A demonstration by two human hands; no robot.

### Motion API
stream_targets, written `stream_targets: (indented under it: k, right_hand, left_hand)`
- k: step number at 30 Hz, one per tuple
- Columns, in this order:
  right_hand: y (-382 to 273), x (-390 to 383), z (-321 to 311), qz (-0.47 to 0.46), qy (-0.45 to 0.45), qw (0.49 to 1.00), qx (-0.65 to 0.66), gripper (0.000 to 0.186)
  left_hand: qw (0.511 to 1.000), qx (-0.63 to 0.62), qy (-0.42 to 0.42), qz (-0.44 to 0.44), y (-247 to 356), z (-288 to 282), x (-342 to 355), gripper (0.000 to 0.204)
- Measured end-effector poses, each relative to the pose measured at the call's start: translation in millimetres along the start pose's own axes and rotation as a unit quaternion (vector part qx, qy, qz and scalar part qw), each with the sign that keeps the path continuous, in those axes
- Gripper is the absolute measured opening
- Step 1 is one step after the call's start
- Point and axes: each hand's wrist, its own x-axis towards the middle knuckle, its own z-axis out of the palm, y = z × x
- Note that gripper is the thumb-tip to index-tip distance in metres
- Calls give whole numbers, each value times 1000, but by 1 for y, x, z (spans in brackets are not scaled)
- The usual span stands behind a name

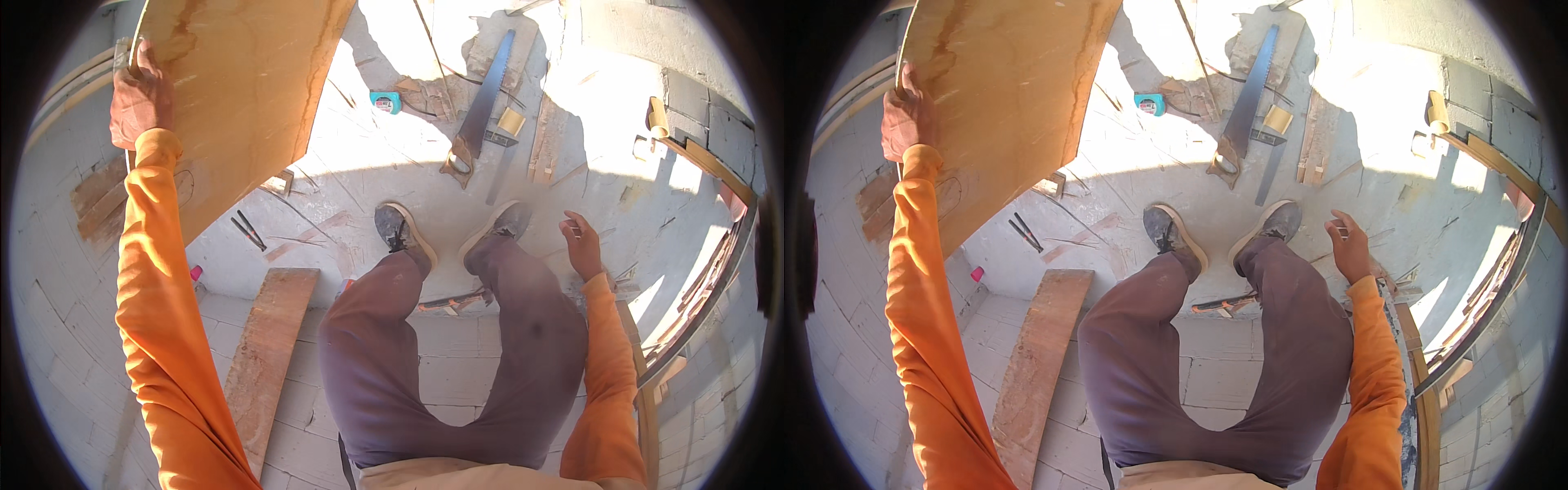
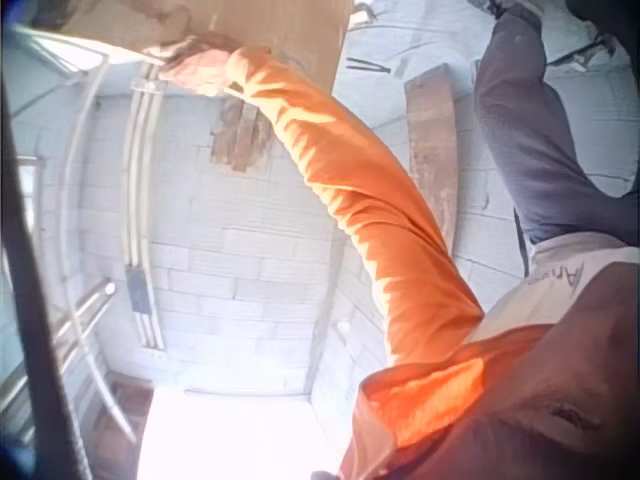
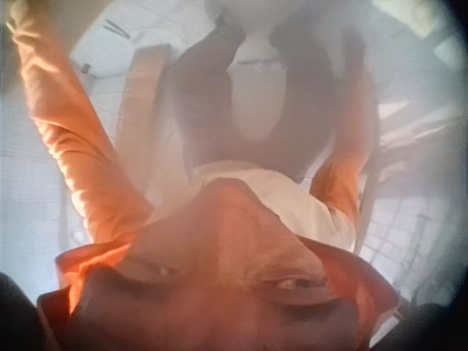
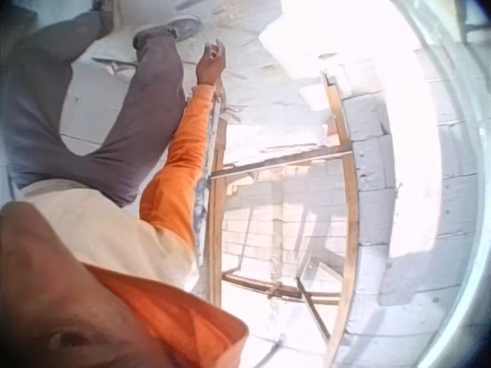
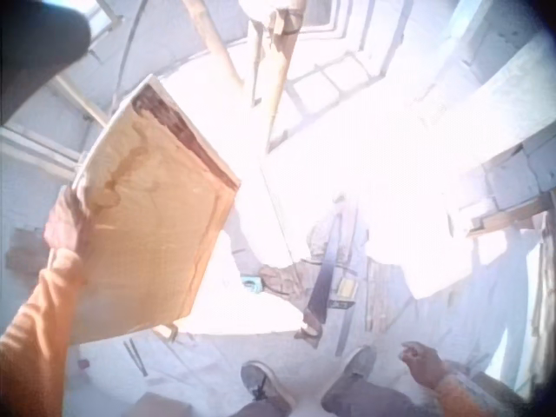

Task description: The person holds a piece of plywood upright and uses a hand saw to cut along a marked line.

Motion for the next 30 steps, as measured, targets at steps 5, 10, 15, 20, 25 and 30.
stream_targets:
  k: [5,10,15,20,25,30]
  right_hand:
    - [-24,153,44,-227,-74,928,-286,32]
    - [-91,238,127,-583,-14,713,-389,16]
    - [-113,237,205,-770,-166,473,-395,15]
    - [-75,257,269,-689,-292,408,-522,16]
    - [-125,211,292,-593,-309,397,-629,21]
    - [-106,233,284,-576,-303,466,-600,29]
  left_hand:
    - [997,24,69,7,-23,28,14,76]
    - [985,5,172,12,-22,28,0,72]
    - [971,-58,229,25,-20,18,-13,68]
    - [956,-140,231,113,-26,29,-24,58]
    - [944,-129,233,194,-28,31,-13,43]
    - [864,-105,419,258,-85,-3,-47,54]
